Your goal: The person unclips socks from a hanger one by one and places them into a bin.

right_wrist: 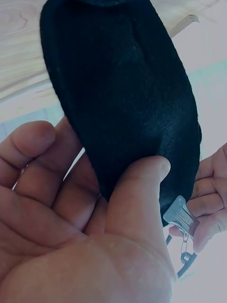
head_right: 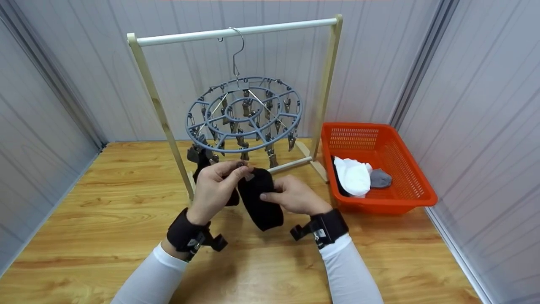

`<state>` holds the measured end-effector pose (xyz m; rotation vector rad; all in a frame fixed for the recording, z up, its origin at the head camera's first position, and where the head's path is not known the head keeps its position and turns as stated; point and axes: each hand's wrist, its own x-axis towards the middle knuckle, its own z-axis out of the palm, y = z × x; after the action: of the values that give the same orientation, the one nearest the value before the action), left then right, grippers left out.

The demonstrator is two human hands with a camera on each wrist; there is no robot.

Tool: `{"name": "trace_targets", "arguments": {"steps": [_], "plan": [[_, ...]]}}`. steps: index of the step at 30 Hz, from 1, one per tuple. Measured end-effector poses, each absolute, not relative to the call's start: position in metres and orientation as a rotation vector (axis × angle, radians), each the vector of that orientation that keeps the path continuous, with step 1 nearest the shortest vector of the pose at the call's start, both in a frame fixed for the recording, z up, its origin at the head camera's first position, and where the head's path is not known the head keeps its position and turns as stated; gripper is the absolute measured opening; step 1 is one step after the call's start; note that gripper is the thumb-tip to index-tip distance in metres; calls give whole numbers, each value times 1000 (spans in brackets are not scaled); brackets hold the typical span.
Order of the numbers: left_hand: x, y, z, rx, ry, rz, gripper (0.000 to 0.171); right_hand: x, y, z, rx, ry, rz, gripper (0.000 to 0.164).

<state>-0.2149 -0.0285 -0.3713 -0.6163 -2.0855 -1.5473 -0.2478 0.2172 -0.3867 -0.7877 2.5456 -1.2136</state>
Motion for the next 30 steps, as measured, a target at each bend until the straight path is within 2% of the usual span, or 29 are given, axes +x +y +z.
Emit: {"name": "trace_targets", "arguments": {"steps": [18, 26, 30], "plan": [[-217, -28, -374, -611, -2066, -1451, 12, -247, 232, -376, -783, 2637, -1051, 27], [-215, -27, -374, -587, -2087, -1419, 19, -245, 246, -367, -691, 2760, -945, 46], [-214, -26, -373, -579, -2106, -1366, 22, -246, 253, -364, -682, 2816, -930, 43]]}}
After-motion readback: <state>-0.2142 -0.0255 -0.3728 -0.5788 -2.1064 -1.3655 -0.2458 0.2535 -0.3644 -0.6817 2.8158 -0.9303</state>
